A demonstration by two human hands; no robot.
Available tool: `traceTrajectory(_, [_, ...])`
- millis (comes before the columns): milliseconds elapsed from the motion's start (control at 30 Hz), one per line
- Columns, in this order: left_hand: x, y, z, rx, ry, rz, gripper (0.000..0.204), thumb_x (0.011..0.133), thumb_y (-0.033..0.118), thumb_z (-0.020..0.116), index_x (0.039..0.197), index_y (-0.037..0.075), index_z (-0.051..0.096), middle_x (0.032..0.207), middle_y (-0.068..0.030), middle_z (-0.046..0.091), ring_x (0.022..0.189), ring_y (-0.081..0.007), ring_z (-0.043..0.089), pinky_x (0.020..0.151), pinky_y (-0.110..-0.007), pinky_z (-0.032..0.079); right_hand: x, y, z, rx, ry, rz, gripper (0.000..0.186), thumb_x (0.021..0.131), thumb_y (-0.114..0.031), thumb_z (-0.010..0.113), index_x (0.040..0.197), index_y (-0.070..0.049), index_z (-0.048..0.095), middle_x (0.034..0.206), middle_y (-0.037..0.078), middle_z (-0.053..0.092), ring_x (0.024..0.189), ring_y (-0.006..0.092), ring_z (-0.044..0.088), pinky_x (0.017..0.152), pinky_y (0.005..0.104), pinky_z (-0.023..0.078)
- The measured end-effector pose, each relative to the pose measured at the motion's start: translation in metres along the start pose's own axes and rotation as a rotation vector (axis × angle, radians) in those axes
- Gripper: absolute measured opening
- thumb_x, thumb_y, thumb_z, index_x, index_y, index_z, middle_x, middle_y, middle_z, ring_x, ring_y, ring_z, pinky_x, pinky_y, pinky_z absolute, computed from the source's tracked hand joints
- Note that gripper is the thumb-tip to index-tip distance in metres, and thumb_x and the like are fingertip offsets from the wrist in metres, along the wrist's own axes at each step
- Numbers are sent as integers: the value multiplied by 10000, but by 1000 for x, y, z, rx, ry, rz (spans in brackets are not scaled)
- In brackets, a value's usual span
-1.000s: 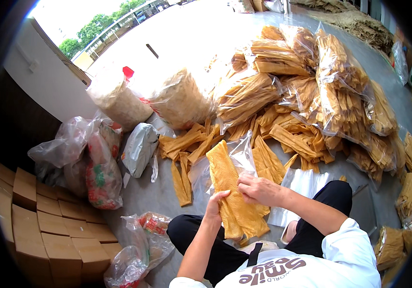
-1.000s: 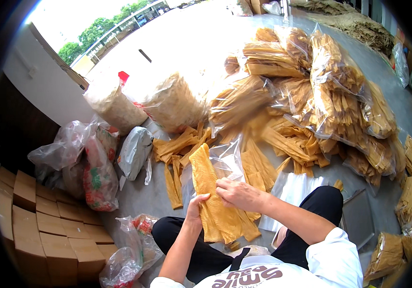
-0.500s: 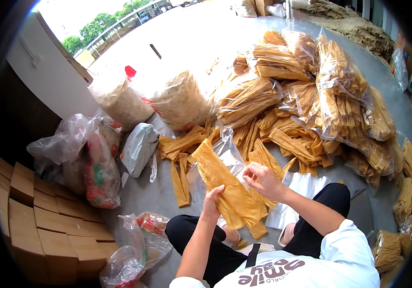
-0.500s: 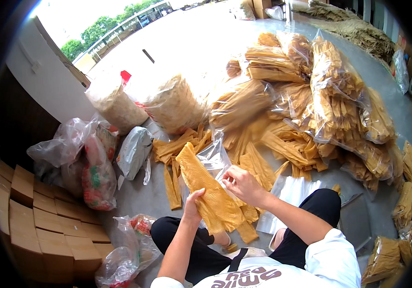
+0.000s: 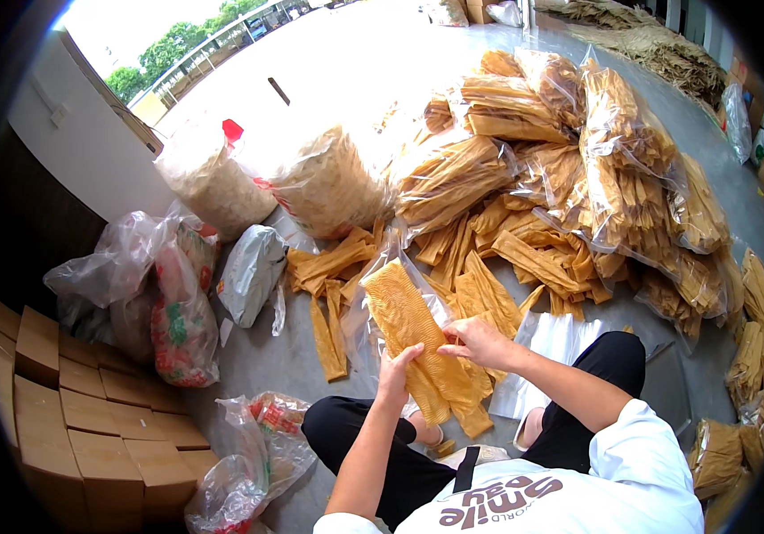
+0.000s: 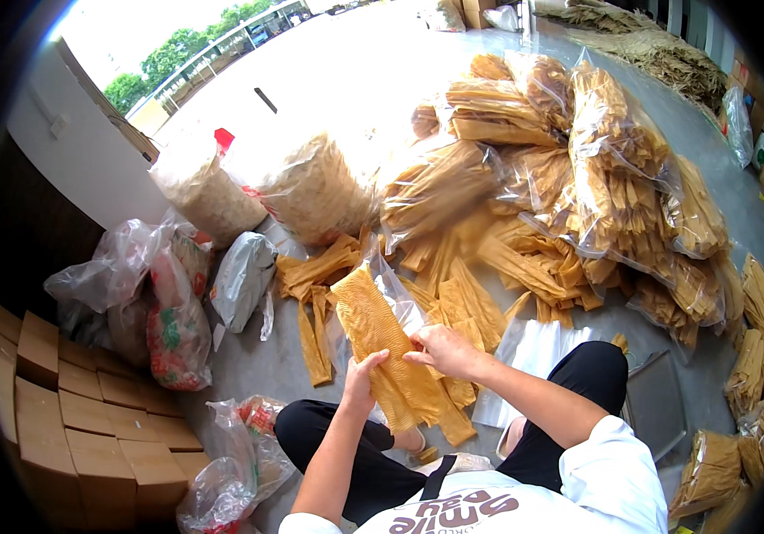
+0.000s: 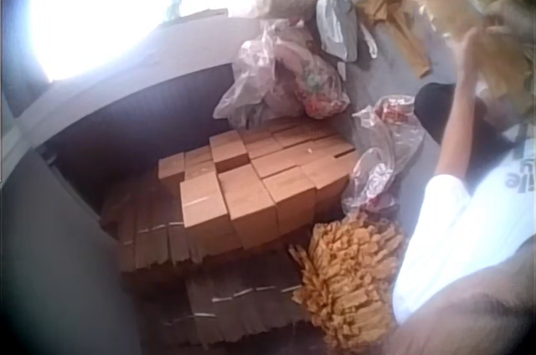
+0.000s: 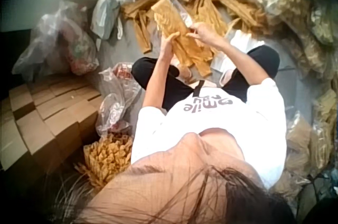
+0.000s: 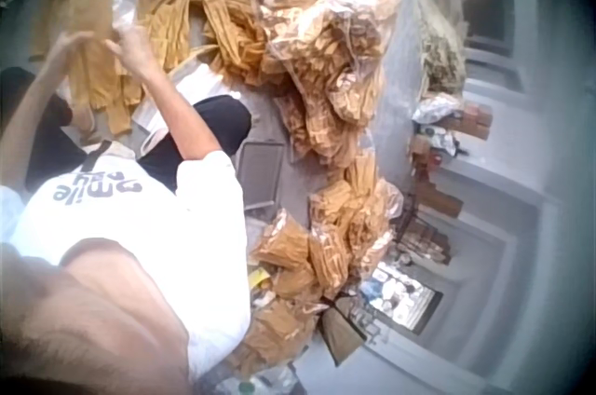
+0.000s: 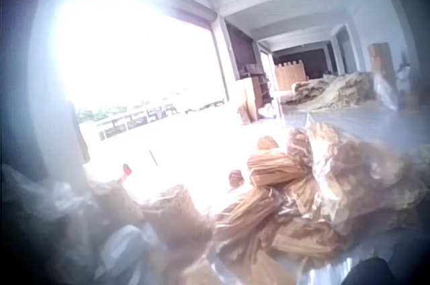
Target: The person sits on the floor and places pieces of dried tofu skin into plastic bags, then weighs the bags on a digital scale before tying them closed.
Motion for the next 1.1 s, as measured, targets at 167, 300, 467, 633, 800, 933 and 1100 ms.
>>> traceTrajectory(167, [2,-13,-2,8,8,-79,347,735,73,649,1057,-5,546,946,-88,620,839,-192,603,730,-300,478,-7,-4,11,-345,83,-99,222,832,-185,554,784,31,565,741,152,580,708,285,617,643,352,500])
traceTrajectory(300, [3,-17,-2,27,55,-59,342,732,76,654,1050,-3,554,941,-83,621,830,-184,603,719,-297,478,-8,-14,25,-670,10,-72,115,769,-91,550,740,20,559,703,127,570,646,240,633,544,305,517])
traceTrajectory(467, [5,-20,-3,25,108,-50,325,731,73,651,1035,-3,566,925,-77,625,809,-185,606,704,-299,482,-10,-21,30,-821,10,-133,51,700,-46,556,722,0,557,675,106,567,569,185,632,444,270,499])
traceTrajectory(633, [8,-28,-13,-17,126,-107,303,733,66,631,1022,-4,572,906,-83,627,793,-197,610,694,-308,490,-12,-27,31,-800,9,-145,51,709,-40,541,734,4,546,669,102,556,557,191,626,436,272,491])
traceTrajectory(800, [9,-30,-13,-164,40,-229,330,748,104,605,1046,-25,548,937,-124,619,827,-240,613,752,-351,505,-11,-36,18,-643,62,-260,90,715,-52,548,775,13,535,744,119,550,604,214,615,490,289,497])
traceTrajectory(933, [6,-26,-6,-285,-44,-277,334,761,129,588,1049,-35,547,953,-143,620,842,-254,614,777,-370,506,-13,-44,-7,-361,204,-279,131,719,-62,570,813,12,515,770,115,534,676,258,601,574,331,501])
traceTrajectory(1100, [4,-22,-3,-356,-61,-277,323,778,142,572,1047,-35,548,973,-141,618,860,-249,612,783,-370,503,-13,-42,-19,-262,229,-257,129,764,-67,549,859,2,495,771,128,530,689,281,596,559,341,498])
Point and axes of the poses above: each hand's wrist, its own x-axis towards the middle knuckle, its own z-axis out of the palm, y = z × x, the point moved 9 cm from there along x, towards the middle knuckle
